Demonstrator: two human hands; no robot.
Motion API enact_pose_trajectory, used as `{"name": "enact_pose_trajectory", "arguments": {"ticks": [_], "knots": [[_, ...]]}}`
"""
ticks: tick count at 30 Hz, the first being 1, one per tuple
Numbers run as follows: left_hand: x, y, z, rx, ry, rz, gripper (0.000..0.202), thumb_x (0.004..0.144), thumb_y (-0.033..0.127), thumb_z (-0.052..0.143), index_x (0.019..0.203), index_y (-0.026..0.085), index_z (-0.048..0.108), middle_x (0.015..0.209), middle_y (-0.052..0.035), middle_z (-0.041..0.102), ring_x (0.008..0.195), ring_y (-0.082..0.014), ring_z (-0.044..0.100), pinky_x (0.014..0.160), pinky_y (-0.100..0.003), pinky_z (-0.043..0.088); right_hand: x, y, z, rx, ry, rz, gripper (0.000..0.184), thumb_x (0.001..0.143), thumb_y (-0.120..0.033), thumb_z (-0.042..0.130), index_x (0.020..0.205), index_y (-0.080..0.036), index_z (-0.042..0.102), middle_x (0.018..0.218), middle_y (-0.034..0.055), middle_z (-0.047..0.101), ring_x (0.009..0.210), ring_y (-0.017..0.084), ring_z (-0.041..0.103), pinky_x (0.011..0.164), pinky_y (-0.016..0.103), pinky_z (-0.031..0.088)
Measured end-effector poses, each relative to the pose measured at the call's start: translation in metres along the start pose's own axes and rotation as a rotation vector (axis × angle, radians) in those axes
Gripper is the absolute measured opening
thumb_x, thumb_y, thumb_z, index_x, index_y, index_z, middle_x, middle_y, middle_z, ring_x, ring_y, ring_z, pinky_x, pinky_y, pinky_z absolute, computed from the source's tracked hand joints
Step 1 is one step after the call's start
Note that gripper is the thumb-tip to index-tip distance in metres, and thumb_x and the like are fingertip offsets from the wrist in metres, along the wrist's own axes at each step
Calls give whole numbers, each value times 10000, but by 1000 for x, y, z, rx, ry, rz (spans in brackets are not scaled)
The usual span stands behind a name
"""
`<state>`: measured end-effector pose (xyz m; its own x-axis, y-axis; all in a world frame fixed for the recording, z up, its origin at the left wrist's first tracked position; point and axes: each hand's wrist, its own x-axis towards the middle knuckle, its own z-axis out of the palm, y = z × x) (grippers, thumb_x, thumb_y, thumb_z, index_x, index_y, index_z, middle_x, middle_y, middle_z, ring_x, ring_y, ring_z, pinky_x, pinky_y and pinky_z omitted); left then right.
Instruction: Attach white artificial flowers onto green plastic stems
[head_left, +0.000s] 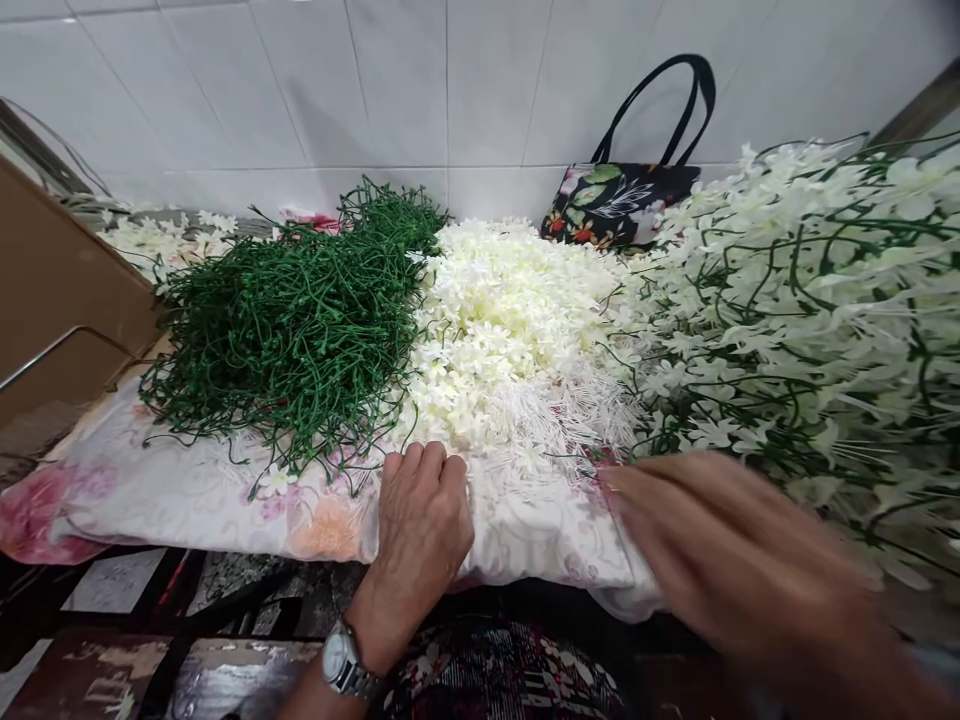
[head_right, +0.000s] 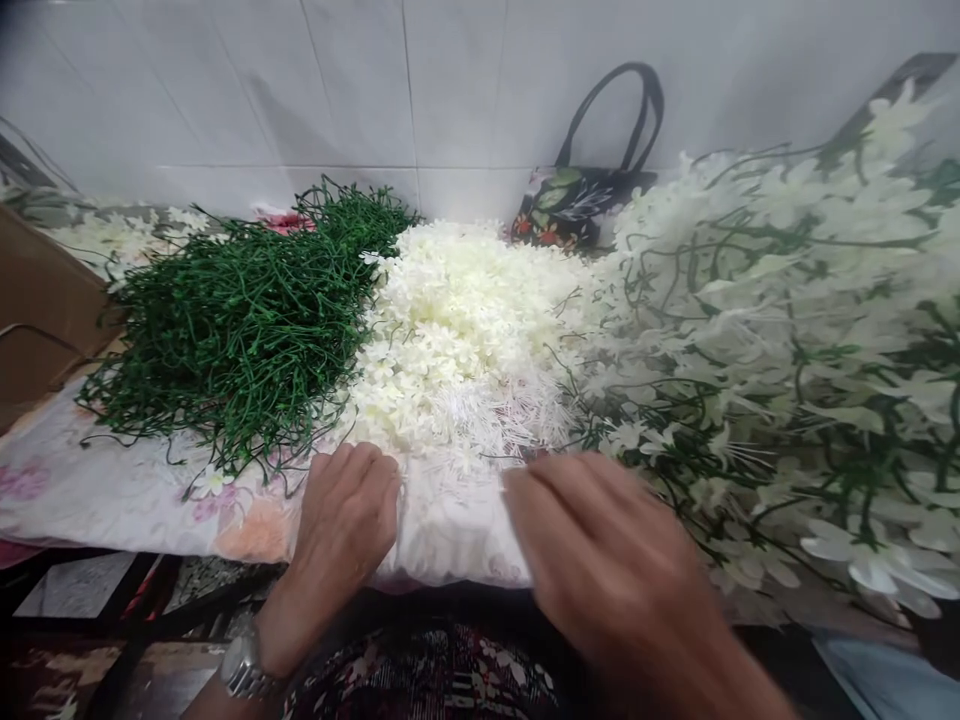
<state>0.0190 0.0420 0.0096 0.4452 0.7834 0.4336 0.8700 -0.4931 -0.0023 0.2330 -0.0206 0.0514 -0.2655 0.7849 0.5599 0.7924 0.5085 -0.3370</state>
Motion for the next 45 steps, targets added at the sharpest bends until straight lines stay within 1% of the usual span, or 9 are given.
{"name": "enact_pose_trajectory", "arguments": {"ticks": [2, 5, 10, 16, 20, 23, 33, 39, 45], "knots": [[-3, -1, -1, -78, 36, -20, 222, 776, 32, 480, 620, 184, 522, 640, -51, 533, 655, -223, 474, 608, -359, 337, 16, 3, 20, -224, -141, -64, 303, 840, -14, 432, 630, -196, 555, 687, 69, 558, 728, 207, 518, 643, 346, 428], [-8, -2, -4, -248, 117, -42, 235, 804, 35, 448, 630, 191, 478, 629, -29, 504, 639, -192, 460, 613, -333, 363, 27, 6, 42, -445, -244, -87, 282, 813, 19, 428, 641, -171, 546, 660, 62, 521, 663, 193, 455, 621, 333, 369], [-17, -4, -13, -539, 183, -152, 197, 809, 32, 457, 692, 191, 454, 657, 1, 473, 646, -144, 469, 601, -263, 381, 22, 4, 45, -335, -273, -64, 231, 842, -53, 453, 664, -173, 538, 687, 51, 510, 697, 185, 449, 655, 314, 342], [-24, -6, -19, -842, 175, -376, 172, 776, 87, 517, 659, 194, 449, 637, 33, 446, 578, -102, 446, 532, -216, 370, 11, 1, 51, -399, -340, -51, 176, 824, -78, 506, 684, -176, 546, 719, 52, 531, 735, 208, 460, 704, 336, 321], [-25, -3, -16, -1106, 147, -584, 94, 744, 160, 574, 670, 183, 522, 587, 43, 483, 497, -84, 447, 445, -188, 361, 6, 1, 51, -397, -300, -58, 207, 848, -78, 473, 678, -168, 551, 711, 57, 537, 711, 198, 462, 690, 326, 314], [-22, 3, -14, -1198, 125, -672, 77, 716, 183, 598, 652, 173, 556, 544, 47, 499, 451, -77, 442, 414, -185, 354, 4, 1, 49, -382, -262, -51, 223, 858, -79, 447, 683, -168, 553, 661, 46, 526, 671, 195, 458, 699, 331, 320], [-19, 13, -11, -1429, 53, -845, 39, 708, 196, 615, 705, 162, 596, 480, 33, 610, 434, -105, 569, 453, -195, 442, 8, -2, 43, -94, -153, -28, 177, 886, -87, 420, 870, -145, 585, 775, 71, 587, 759, 200, 507, 726, 345, 363], [-22, 15, -9, -1501, 47, -889, 47, 728, 198, 622, 708, 161, 601, 490, 30, 637, 446, -107, 597, 489, -200, 459, 14, -5, 45, 37, -107, 28, 179, 895, -96, 431, 778, -167, 546, 727, 49, 556, 740, 178, 485, 695, 333, 363], [-20, 17, -8, -1527, 58, -901, 87, 718, 203, 641, 673, 164, 578, 466, 39, 613, 424, -97, 568, 463, -188, 442, 19, -17, 43, 115, -38, 47, 145, 887, -101, 434, 801, -170, 529, 748, 40, 563, 748, 166, 508, 693, 310, 374]]}}
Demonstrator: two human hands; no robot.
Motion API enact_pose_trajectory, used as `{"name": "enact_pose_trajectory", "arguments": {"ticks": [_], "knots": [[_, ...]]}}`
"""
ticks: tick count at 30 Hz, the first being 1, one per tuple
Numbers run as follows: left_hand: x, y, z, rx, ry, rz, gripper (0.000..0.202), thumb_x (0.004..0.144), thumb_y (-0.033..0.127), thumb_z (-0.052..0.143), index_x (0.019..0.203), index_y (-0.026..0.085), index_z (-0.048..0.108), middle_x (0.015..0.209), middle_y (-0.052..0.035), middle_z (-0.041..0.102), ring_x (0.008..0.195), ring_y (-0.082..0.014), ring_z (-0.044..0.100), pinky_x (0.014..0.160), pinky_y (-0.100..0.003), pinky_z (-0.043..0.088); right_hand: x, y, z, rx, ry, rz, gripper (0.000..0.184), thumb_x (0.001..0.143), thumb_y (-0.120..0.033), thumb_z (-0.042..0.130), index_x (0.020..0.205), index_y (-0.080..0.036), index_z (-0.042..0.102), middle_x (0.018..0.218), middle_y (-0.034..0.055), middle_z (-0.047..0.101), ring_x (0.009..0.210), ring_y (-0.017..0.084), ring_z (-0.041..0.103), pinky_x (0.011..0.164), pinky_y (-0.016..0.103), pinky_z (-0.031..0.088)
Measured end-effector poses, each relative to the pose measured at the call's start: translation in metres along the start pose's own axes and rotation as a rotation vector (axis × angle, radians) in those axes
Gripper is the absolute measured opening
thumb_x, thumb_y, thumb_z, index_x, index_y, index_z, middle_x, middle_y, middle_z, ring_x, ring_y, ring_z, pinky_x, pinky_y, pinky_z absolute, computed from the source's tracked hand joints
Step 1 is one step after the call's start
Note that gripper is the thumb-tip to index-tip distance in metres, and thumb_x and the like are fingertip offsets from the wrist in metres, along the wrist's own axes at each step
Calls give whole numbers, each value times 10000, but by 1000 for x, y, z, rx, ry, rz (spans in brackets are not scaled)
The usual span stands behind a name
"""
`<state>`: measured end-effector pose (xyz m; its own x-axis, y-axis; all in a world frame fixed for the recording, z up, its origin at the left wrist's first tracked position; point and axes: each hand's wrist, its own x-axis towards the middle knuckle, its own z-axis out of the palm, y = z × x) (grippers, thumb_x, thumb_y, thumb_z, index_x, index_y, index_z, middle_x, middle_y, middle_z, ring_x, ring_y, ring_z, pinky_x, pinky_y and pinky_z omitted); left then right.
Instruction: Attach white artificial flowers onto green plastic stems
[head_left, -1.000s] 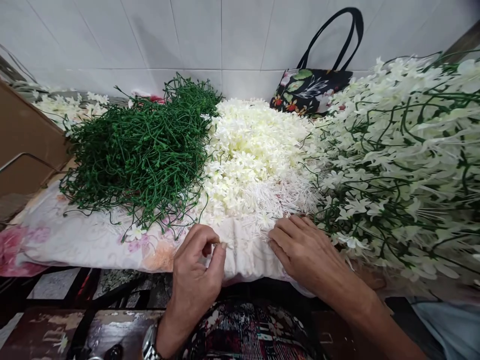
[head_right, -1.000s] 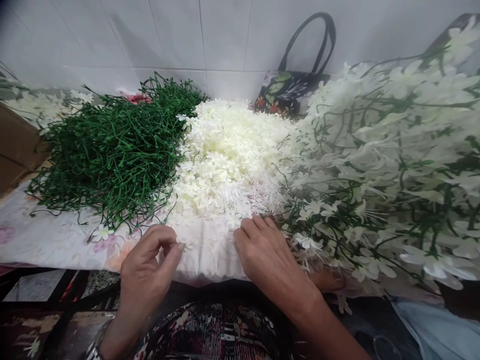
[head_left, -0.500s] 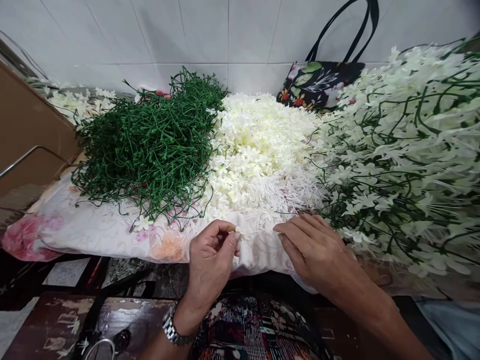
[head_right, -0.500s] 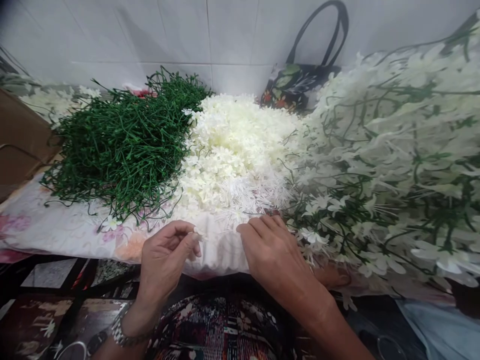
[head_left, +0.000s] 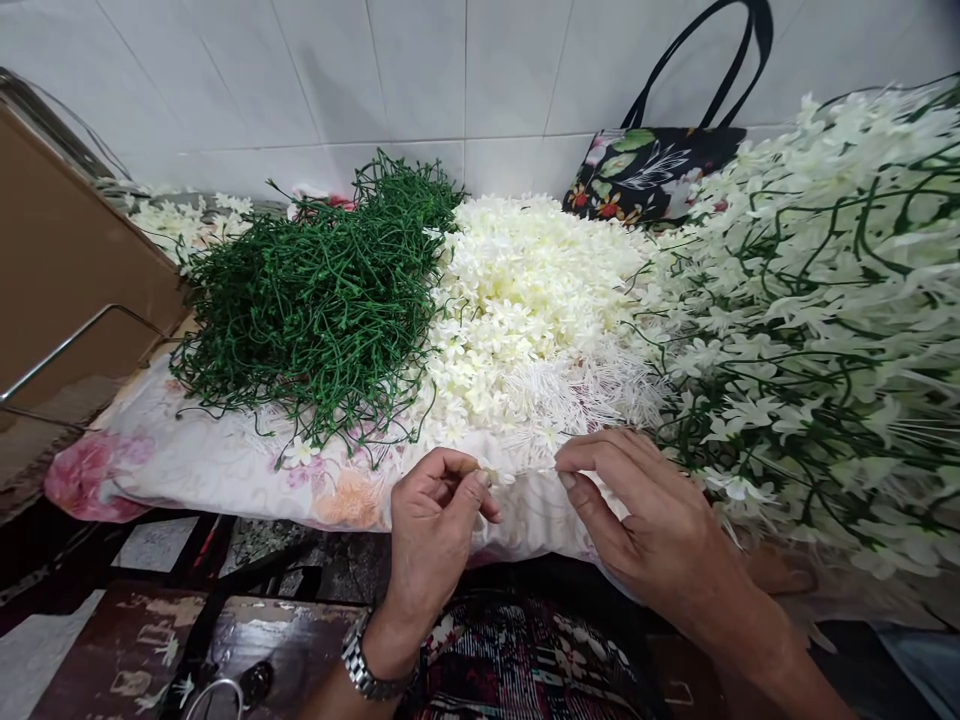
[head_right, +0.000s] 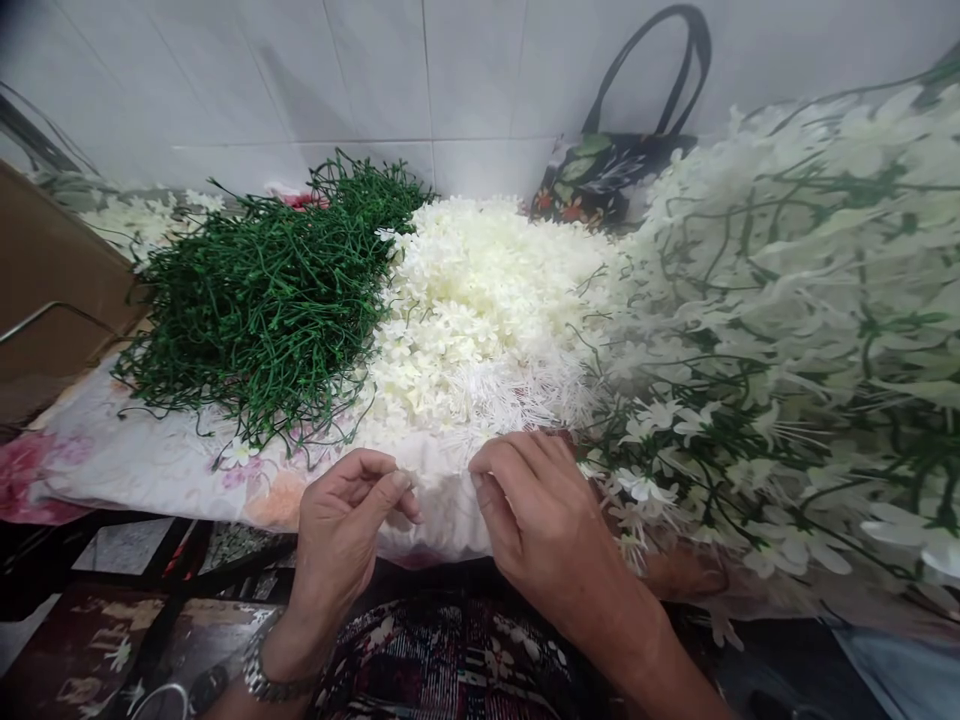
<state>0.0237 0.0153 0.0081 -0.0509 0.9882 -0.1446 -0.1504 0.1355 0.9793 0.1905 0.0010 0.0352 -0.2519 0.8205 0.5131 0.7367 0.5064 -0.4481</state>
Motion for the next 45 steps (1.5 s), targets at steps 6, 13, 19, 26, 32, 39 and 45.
{"name": "enact_pose_trajectory", "arguments": {"ticks": [6, 13, 19, 26, 32, 39, 45], "knots": [[-3, 1, 4, 46, -8, -33, 119, 732, 223, 641, 666, 164, 562, 464, 40, 612, 425, -83, 554, 460, -165, 424, 1, -16, 11, 81, 11, 12, 161, 879, -86, 435, 773, -163, 527, 662, 5, 534, 641, 134, 475, 616, 273, 357], [-7, 1, 6, 80, -6, -9, 102, 728, 222, 630, 665, 163, 575, 477, 35, 613, 448, -93, 567, 481, -172, 451, -2, -15, 32, 8, 70, 26, 185, 875, -75, 454, 728, -151, 539, 658, 21, 541, 651, 152, 473, 636, 294, 350], [-8, -1, 4, 194, -3, 76, 90, 732, 228, 612, 676, 161, 593, 495, 18, 617, 448, -112, 557, 466, -196, 462, -3, -16, 34, -10, 87, 7, 183, 873, -69, 453, 731, -142, 544, 660, 30, 542, 656, 160, 471, 639, 302, 355], [-11, -9, 0, 369, 9, 329, 76, 776, 163, 572, 707, 166, 604, 566, 13, 616, 501, -122, 584, 493, -210, 474, -6, -19, 39, -40, 132, 16, 180, 877, -67, 450, 743, -130, 552, 646, 37, 552, 636, 159, 479, 622, 302, 364], [-14, -13, 0, 613, -12, 745, 145, 807, 38, 526, 789, 168, 587, 679, 2, 605, 625, -101, 574, 591, -189, 473, -9, -21, 42, -16, 178, 59, 148, 867, -83, 461, 763, -137, 551, 641, 31, 558, 623, 152, 502, 588, 282, 384], [-14, -12, -8, 541, -138, 841, 214, 800, 5, 522, 910, 174, 593, 781, -18, 631, 732, -106, 604, 678, -178, 496, -9, -21, 37, 130, 161, 79, 128, 849, -55, 456, 800, -152, 524, 654, 23, 566, 613, 131, 506, 555, 250, 403], [-14, -8, -11, 213, -181, 376, 130, 861, 146, 501, 920, 207, 599, 706, 19, 627, 588, -94, 594, 561, -180, 481, -9, -21, 34, 165, 135, 50, 133, 846, -40, 461, 813, -164, 499, 666, 20, 555, 626, 130, 491, 571, 259, 403]]}}
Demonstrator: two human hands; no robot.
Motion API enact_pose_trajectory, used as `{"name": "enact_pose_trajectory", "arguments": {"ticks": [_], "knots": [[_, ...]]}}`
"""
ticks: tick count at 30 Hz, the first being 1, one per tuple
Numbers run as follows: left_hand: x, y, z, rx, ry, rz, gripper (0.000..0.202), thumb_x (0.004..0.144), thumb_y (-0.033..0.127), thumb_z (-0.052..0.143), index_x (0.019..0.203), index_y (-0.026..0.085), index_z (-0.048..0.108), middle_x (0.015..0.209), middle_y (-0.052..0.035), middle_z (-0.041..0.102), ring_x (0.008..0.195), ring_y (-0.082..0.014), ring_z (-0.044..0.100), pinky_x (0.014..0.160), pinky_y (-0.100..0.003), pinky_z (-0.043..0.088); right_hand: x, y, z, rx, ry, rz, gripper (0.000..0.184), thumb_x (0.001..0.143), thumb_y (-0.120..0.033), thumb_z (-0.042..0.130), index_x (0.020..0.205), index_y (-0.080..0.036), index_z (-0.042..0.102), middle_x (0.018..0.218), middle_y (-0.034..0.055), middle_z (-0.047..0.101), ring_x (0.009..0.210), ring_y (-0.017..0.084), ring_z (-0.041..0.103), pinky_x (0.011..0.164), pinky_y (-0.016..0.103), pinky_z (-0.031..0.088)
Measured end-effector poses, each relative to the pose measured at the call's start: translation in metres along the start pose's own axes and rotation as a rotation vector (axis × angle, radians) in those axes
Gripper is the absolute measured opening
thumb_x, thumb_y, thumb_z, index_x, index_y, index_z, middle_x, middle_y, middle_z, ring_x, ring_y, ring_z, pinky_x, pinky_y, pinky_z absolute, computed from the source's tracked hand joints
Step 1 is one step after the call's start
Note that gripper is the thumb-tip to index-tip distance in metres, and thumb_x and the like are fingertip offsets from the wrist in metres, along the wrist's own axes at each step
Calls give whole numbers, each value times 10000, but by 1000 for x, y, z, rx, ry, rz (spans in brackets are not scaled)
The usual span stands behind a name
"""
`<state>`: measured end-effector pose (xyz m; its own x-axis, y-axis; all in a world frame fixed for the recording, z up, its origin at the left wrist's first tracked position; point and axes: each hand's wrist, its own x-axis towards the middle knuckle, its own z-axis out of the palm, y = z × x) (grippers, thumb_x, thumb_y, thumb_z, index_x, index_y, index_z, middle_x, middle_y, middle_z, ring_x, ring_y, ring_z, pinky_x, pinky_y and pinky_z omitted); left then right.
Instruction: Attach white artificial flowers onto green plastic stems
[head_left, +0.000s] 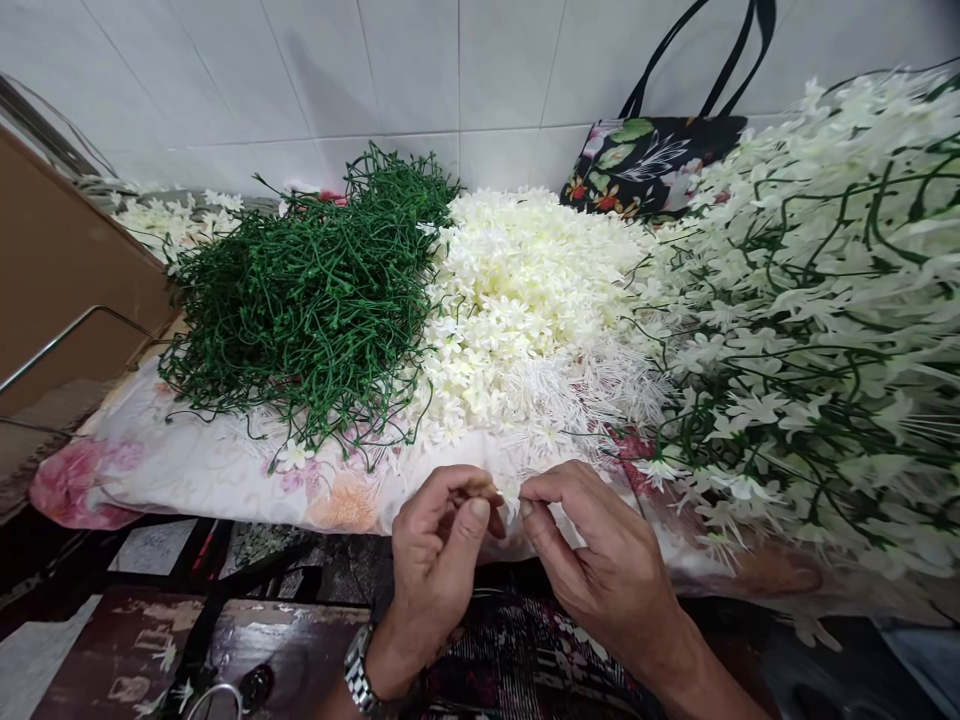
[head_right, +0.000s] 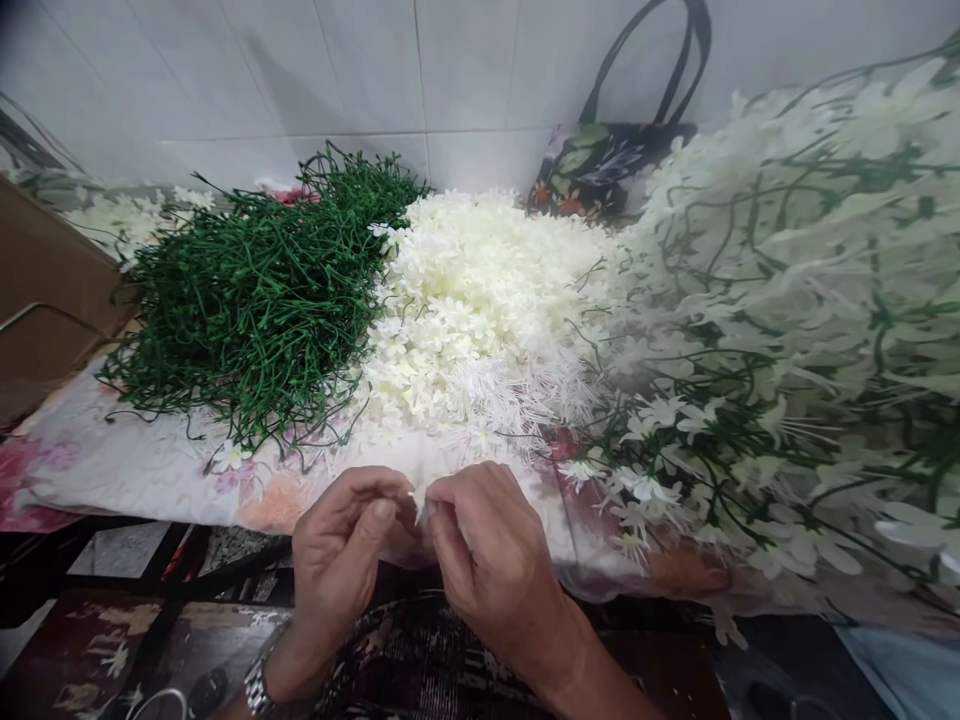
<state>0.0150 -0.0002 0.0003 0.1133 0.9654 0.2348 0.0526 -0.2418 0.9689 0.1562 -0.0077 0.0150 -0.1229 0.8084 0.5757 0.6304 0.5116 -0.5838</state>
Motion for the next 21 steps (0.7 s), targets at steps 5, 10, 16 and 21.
{"name": "enact_pose_trajectory", "arguments": {"ticks": [5, 10, 16, 21], "knots": [[7, 6, 2, 23, -4, -88, 99, 778, 136, 573, 688, 171, 591, 574, 36, 515, 504, -86, 477, 476, -184, 396, -1, 1, 1, 7, -20, -62, 133, 855, -42, 451, 850, -164, 505, 671, 20, 557, 637, 136, 502, 579, 264, 419], [11, 7, 1, -39, 96, -74, 101, 743, 122, 598, 656, 171, 612, 570, 23, 544, 526, -99, 480, 493, -201, 391, 1, 2, -4, 49, -91, -6, 236, 885, -238, 488, 1101, -144, 502, 912, 82, 596, 826, 172, 579, 689, 290, 503], [9, 12, 4, -26, 82, -2, 136, 769, 117, 583, 649, 161, 629, 572, 0, 583, 536, -112, 515, 510, -215, 414, 5, 7, -1, 168, -124, -77, 133, 882, -131, 491, 977, -185, 567, 804, 37, 614, 749, 127, 597, 636, 217, 510], [14, 12, -11, 265, 42, 167, 129, 817, 104, 525, 758, 153, 628, 642, -23, 607, 590, -130, 556, 542, -227, 440, 8, 12, -1, 128, -88, -57, 93, 867, -103, 493, 863, -172, 556, 695, 11, 581, 616, 93, 562, 546, 186, 470]]}}
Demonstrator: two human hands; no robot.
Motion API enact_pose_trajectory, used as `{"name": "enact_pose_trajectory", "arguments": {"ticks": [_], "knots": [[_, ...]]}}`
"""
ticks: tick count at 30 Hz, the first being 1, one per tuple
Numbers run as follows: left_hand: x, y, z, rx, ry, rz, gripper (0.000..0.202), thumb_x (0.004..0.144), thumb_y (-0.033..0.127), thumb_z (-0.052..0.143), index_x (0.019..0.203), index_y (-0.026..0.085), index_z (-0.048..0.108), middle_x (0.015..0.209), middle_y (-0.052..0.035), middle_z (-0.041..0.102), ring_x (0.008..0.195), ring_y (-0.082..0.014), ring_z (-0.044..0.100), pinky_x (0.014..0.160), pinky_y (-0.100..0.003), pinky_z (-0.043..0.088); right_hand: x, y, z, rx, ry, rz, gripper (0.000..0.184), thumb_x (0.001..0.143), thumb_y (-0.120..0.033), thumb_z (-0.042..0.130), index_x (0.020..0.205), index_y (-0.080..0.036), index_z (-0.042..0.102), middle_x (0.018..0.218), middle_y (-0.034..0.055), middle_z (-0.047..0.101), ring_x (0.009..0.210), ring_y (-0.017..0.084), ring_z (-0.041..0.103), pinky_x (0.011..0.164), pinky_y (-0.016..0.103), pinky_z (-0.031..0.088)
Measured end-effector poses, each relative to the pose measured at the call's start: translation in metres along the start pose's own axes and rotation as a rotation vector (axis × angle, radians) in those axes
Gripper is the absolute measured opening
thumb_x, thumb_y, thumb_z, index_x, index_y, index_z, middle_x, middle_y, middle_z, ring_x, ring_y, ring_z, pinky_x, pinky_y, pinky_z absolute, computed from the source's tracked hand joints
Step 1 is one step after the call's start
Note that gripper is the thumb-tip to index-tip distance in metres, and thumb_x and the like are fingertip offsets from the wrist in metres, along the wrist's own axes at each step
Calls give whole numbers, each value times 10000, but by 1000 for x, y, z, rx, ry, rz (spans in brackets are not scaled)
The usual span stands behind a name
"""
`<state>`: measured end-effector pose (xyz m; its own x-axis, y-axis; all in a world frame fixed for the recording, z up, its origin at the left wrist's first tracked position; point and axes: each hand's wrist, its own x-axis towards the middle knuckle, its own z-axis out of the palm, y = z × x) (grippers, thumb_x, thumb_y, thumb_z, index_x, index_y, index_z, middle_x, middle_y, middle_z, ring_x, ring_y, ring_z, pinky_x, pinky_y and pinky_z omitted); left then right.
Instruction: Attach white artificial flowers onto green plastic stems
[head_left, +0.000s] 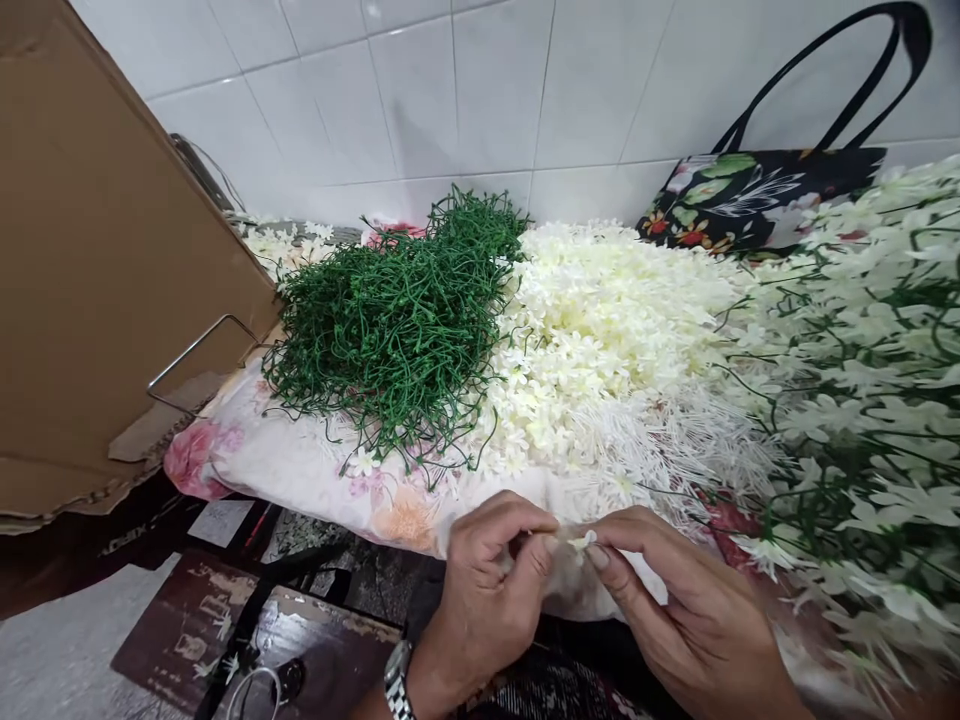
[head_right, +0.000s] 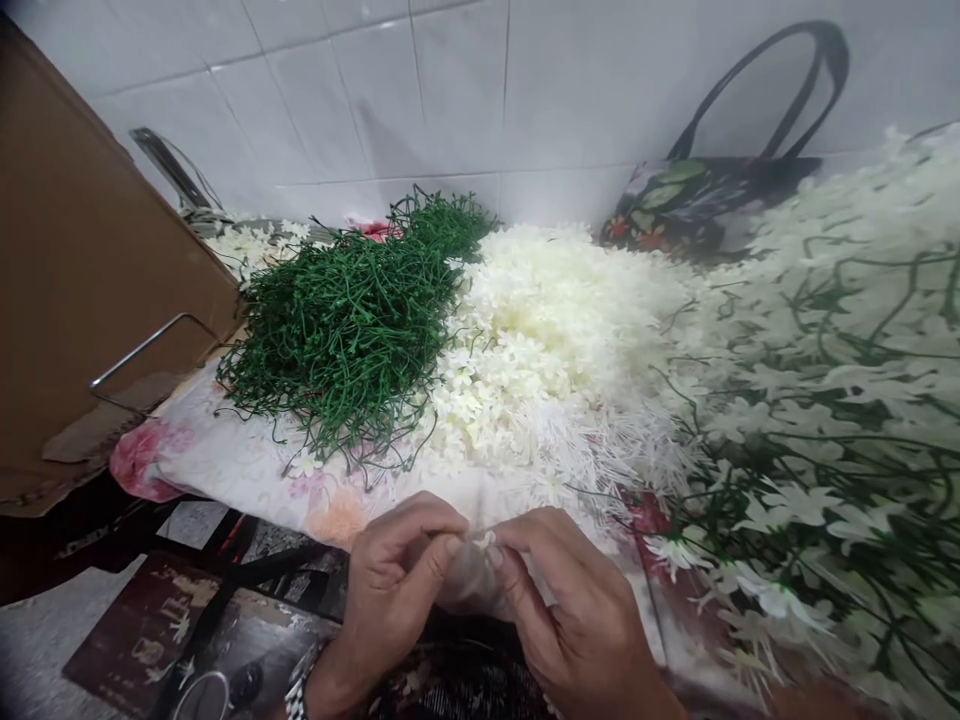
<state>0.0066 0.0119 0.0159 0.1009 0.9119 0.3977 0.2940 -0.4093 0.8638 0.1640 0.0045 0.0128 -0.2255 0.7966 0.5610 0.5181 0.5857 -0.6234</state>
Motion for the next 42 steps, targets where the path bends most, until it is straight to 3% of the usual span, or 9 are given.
{"name": "enact_pose_trajectory", "arguments": {"ticks": [3, 5, 8, 19, 28, 31, 35, 39, 42], "knots": [[10, -12, -12, 524, 128, 200, 137, 812, 72, 500, 845, 138, 616, 725, -64, 609, 686, -181, 555, 620, -294, 450, 1, 4, -4, -73, 44, -3, 75, 869, -120, 497, 863, -180, 542, 695, 9, 585, 612, 95, 569, 556, 188, 463], [16, -21, -16, 866, 125, 228, 105, 797, 87, 520, 787, 142, 609, 719, -78, 582, 689, -213, 527, 615, -331, 429, 2, 6, -6, -110, 76, -25, 64, 867, -128, 501, 865, -182, 536, 694, 10, 593, 611, 98, 578, 564, 192, 465], [22, -28, -19, 1083, 113, 225, 215, 780, 35, 481, 632, 168, 563, 659, -62, 524, 615, -199, 475, 554, -315, 387, 3, 9, -6, -131, 84, -63, 58, 860, -133, 508, 861, -182, 538, 678, 9, 596, 596, 103, 584, 551, 194, 470], [8, -29, -32, 835, 321, 356, 175, 800, 40, 501, 826, 150, 634, 740, -62, 575, 696, -175, 564, 630, -288, 478, 4, 8, -7, -88, 80, -90, 91, 831, -102, 520, 852, -179, 563, 672, 21, 601, 600, 124, 588, 550, 219, 485], [-8, -23, -26, 750, 228, 571, 313, 715, -29, 541, 949, 168, 605, 705, -58, 619, 638, -173, 562, 597, -301, 441, 0, 0, -8, 153, 11, 108, 70, 853, -148, 548, 843, -203, 591, 1000, 73, 641, 901, 163, 633, 745, 261, 525], [-12, -21, -17, 714, 188, 599, 291, 727, -5, 529, 950, 168, 600, 689, -62, 621, 621, -175, 559, 589, -310, 436, -2, -5, -5, 249, -50, 149, 78, 859, -154, 543, 828, -196, 601, 944, 70, 659, 850, 162, 646, 696, 251, 537], [-17, -16, -10, 518, 161, 461, 319, 754, 18, 532, 1028, 169, 594, 742, -65, 636, 681, -180, 586, 639, -316, 479, -2, -8, -5, 232, -51, 72, 112, 860, -99, 510, 863, -187, 580, 781, 33, 643, 719, 131, 630, 610, 214, 520], [-12, -6, -14, 152, 86, 42, 372, 822, 165, 532, 1194, 171, 536, 897, -82, 660, 737, -163, 602, 669, -285, 509, -2, -9, -10, 143, -123, -22, 163, 864, -49, 460, 892, -173, 562, 804, 48, 624, 734, 124, 611, 611, 209, 508], [3, 4, -16, -12, 37, -257, 285, 814, 228, 552, 1080, 142, 609, 859, -80, 688, 755, -167, 627, 678, -272, 507, -3, -11, -11, 111, -181, -92, 177, 872, -37, 428, 906, -154, 557, 798, 61, 606, 734, 127, 591, 615, 218, 507]]}}
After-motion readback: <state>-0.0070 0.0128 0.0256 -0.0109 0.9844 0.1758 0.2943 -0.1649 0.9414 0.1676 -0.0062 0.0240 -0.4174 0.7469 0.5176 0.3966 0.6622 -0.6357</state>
